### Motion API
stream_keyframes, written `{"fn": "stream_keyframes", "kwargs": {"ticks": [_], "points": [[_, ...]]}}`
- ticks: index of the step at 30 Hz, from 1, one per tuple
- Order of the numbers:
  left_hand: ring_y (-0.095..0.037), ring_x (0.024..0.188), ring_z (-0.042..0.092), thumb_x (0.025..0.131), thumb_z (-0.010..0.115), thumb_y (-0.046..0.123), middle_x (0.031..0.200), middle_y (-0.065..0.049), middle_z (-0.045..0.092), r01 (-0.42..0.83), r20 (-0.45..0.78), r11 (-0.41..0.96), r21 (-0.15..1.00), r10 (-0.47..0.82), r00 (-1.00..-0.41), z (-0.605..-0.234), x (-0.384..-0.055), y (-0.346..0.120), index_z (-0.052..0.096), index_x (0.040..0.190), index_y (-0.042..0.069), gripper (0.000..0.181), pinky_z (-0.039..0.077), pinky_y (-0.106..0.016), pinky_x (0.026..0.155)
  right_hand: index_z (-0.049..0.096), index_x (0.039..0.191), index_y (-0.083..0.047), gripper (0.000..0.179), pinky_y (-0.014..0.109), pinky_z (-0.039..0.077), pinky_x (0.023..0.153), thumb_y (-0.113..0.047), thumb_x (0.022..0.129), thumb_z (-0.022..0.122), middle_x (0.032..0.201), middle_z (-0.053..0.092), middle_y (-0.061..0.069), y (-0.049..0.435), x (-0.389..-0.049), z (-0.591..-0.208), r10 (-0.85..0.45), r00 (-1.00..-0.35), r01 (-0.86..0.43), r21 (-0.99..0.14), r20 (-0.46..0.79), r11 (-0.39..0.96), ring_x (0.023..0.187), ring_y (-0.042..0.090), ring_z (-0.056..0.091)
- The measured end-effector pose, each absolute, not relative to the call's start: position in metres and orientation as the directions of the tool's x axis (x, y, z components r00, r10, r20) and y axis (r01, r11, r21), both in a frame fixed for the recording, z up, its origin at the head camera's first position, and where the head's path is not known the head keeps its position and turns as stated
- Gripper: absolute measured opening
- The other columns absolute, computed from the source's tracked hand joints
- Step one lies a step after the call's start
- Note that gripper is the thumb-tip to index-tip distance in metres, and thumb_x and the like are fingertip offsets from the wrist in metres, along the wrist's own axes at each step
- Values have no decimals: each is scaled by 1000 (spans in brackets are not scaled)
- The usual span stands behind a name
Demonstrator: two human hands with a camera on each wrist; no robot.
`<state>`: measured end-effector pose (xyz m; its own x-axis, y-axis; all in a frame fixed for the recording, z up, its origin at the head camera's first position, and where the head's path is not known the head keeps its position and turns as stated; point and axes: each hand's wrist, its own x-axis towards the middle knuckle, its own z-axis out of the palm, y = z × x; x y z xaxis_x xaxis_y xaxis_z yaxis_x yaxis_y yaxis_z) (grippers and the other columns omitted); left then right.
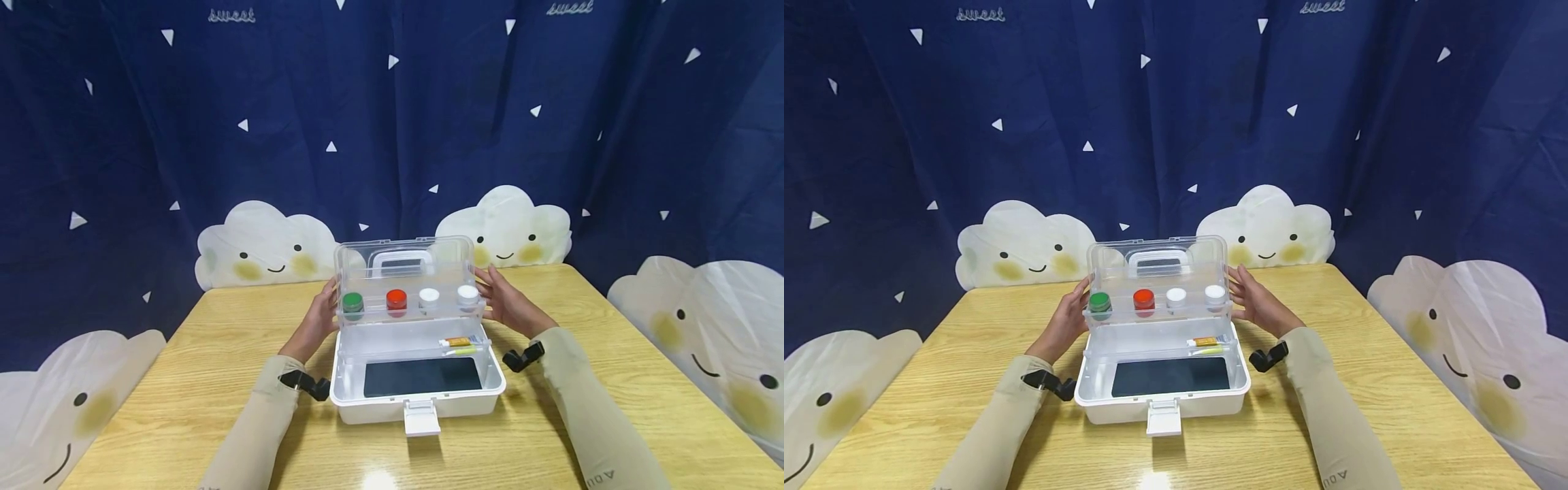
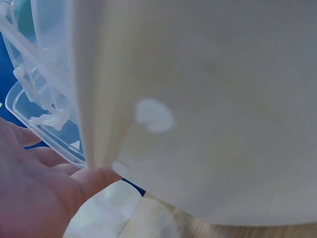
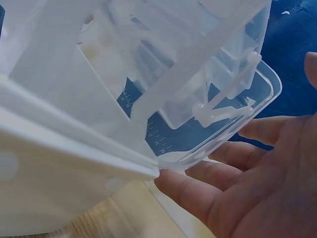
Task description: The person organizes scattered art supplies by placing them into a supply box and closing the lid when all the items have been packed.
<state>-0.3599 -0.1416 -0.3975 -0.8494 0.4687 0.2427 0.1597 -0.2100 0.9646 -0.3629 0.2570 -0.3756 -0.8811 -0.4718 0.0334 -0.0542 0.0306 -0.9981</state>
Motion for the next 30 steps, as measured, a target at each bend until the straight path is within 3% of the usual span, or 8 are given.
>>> {"fn": "stream_keyframes", "kwargs": {"ticks": [9,17,22,30], "points": [[-35,146,3,100,14,35,161,-13,1,215,249,-127,968,485,-838,-392,-357,-142,-4,155,21,59,11,-62,110,5,156,-23,71,57,30,105,-61,98,17,160,13,14,259,-360,-370,-484,-873,-81,-996,52,40,143,38,19],[-37,146,0,99,14,38,160,-17,-4,203,214,-76,976,490,-845,-379,-353,-145,-8,154,12,65,8,-58,112,4,156,-16,73,57,21,109,-60,99,15,159,13,17,260,-356,-363,-501,-863,-103,-993,60,58,144,36,16],[-31,146,5,101,14,45,161,-12,0,200,160,34,979,478,-864,-367,-347,-148,-3,155,11,66,10,-50,115,5,155,-11,75,55,20,110,-60,99,12,159,15,18,261,-353,-355,-518,-851,-128,-990,80,56,144,36,17],[-35,145,10,100,14,54,161,-13,2,190,121,103,976,465,-877,-356,-339,-151,1,154,8,72,14,-47,115,5,155,-9,77,55,16,112,-61,98,11,158,14,19,258,-345,-346,-526,-849,-117,-990,58,79,144,37,15]]}}
